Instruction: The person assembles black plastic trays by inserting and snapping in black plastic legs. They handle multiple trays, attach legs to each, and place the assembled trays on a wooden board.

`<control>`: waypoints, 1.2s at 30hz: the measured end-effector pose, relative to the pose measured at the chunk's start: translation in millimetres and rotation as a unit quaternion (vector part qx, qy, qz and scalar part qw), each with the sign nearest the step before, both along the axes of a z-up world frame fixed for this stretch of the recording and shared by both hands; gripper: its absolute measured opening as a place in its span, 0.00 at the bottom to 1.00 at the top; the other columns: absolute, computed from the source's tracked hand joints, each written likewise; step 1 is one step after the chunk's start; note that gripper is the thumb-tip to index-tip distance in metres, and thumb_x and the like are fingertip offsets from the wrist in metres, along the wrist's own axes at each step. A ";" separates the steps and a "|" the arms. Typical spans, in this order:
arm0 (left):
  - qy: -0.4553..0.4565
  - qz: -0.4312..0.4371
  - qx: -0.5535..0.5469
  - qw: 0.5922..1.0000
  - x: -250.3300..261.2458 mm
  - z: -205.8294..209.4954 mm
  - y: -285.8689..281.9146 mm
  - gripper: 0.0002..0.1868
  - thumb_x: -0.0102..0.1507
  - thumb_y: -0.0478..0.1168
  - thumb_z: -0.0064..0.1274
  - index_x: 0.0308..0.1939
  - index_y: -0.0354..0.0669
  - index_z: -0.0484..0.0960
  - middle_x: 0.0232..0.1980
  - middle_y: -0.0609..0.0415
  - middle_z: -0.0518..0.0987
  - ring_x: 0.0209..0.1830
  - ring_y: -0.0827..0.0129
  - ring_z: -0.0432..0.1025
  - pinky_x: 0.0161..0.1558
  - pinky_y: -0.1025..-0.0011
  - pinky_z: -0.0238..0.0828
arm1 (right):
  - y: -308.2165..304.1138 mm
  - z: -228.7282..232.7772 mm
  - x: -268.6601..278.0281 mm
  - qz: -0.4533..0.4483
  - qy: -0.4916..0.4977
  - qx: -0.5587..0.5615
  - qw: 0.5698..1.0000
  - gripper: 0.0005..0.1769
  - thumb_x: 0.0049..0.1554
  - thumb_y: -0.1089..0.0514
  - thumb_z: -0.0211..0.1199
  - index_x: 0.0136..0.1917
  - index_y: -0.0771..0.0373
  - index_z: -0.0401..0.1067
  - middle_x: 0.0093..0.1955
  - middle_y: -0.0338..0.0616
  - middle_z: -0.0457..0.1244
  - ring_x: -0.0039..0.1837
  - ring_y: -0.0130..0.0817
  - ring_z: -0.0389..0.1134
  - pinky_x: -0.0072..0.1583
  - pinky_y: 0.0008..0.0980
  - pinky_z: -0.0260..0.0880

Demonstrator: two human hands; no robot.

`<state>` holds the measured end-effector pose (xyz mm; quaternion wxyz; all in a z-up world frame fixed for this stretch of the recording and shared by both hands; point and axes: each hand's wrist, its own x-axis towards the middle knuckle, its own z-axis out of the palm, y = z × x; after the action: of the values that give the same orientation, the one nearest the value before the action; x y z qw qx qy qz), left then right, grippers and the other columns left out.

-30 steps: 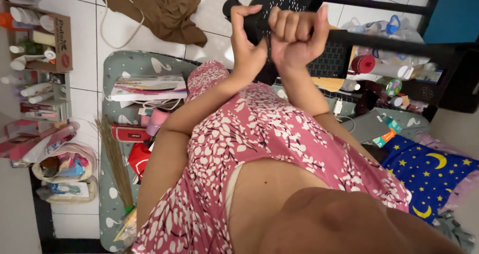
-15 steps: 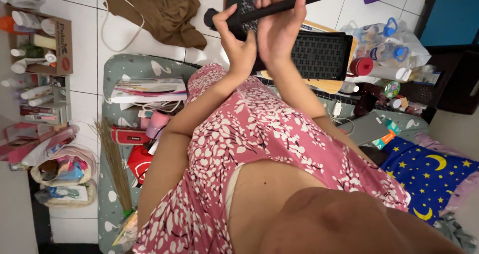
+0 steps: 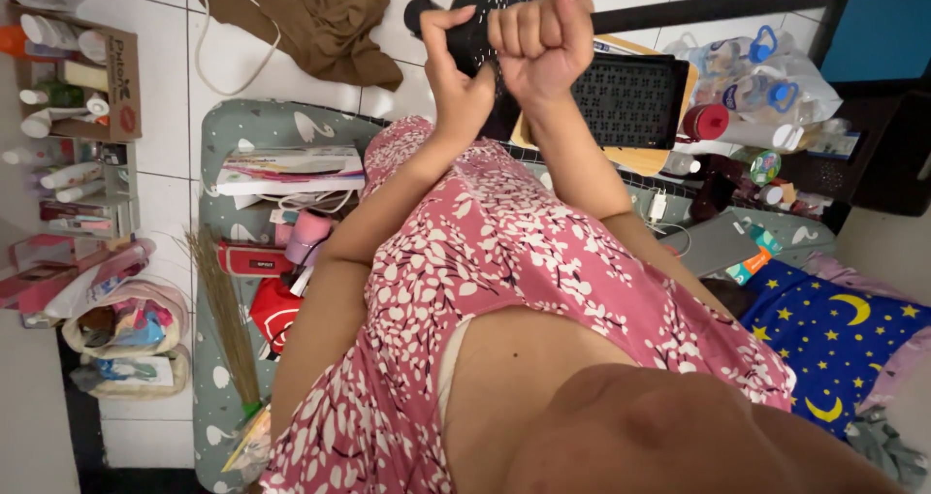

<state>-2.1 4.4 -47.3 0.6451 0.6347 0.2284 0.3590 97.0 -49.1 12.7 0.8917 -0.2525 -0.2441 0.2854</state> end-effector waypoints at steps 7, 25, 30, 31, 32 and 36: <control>-0.075 -0.107 -0.194 0.972 -9.2 15.1 52.9 0.32 0.50 0.15 0.39 0.56 0.43 0.70 0.46 0.56 0.70 0.38 0.74 0.64 0.37 0.78 0.59 | -25.0 21.2 64.4 0.161 -0.225 0.116 0.954 0.34 0.69 0.43 0.39 0.22 0.46 0.40 0.16 0.26 0.38 0.18 0.21 0.36 0.25 0.26 0.41; 0.006 -0.059 0.039 0.998 -0.6 19.2 3.7 0.18 0.63 0.24 0.58 0.54 0.38 0.72 0.50 0.51 0.75 0.52 0.70 0.72 0.57 0.74 0.68 | -50.7 -67.6 -9.4 -0.088 -0.070 -0.315 0.942 0.14 0.76 0.48 0.47 0.57 0.60 0.62 0.52 0.40 0.57 0.55 0.29 0.59 0.60 0.30 0.61; 0.000 -0.068 0.075 0.995 8.1 12.5 -15.7 0.16 0.66 0.25 0.58 0.53 0.40 0.72 0.50 0.50 0.78 0.51 0.68 0.75 0.55 0.72 0.71 | -85.8 -138.3 -8.4 -0.184 0.045 -0.299 0.935 0.12 0.72 0.50 0.52 0.56 0.61 0.63 0.46 0.41 0.59 0.49 0.33 0.61 0.56 0.34 0.65; -0.001 -0.072 0.079 0.994 9.3 11.3 -18.3 0.16 0.66 0.24 0.56 0.54 0.40 0.71 0.51 0.49 0.79 0.52 0.67 0.75 0.56 0.71 0.71 | -93.1 -157.7 -8.2 -0.236 0.086 -0.265 0.931 0.11 0.73 0.51 0.52 0.56 0.60 0.63 0.44 0.40 0.58 0.47 0.32 0.60 0.52 0.33 0.63; -0.002 -0.075 0.082 0.994 10.5 9.9 -20.1 0.16 0.67 0.24 0.55 0.54 0.40 0.71 0.51 0.49 0.79 0.53 0.67 0.75 0.57 0.71 0.71 | -100.5 -178.5 -9.0 -0.286 0.126 -0.230 0.922 0.09 0.73 0.52 0.53 0.56 0.60 0.62 0.42 0.39 0.57 0.44 0.31 0.59 0.49 0.33 0.61; -0.001 -0.076 0.076 0.994 16.2 1.2 -23.5 0.15 0.67 0.23 0.52 0.54 0.41 0.71 0.53 0.47 0.78 0.49 0.68 0.72 0.53 0.72 0.70 | -148.5 -261.8 0.6 -0.458 0.250 -0.161 0.838 0.15 0.67 0.48 0.50 0.54 0.62 0.65 0.36 0.42 0.60 0.38 0.33 0.61 0.42 0.36 0.66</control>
<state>14.1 -19.1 -46.1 0.6208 0.6968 0.1511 0.3260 97.6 -197.6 -249.1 0.8979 -0.3959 0.1802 -0.0672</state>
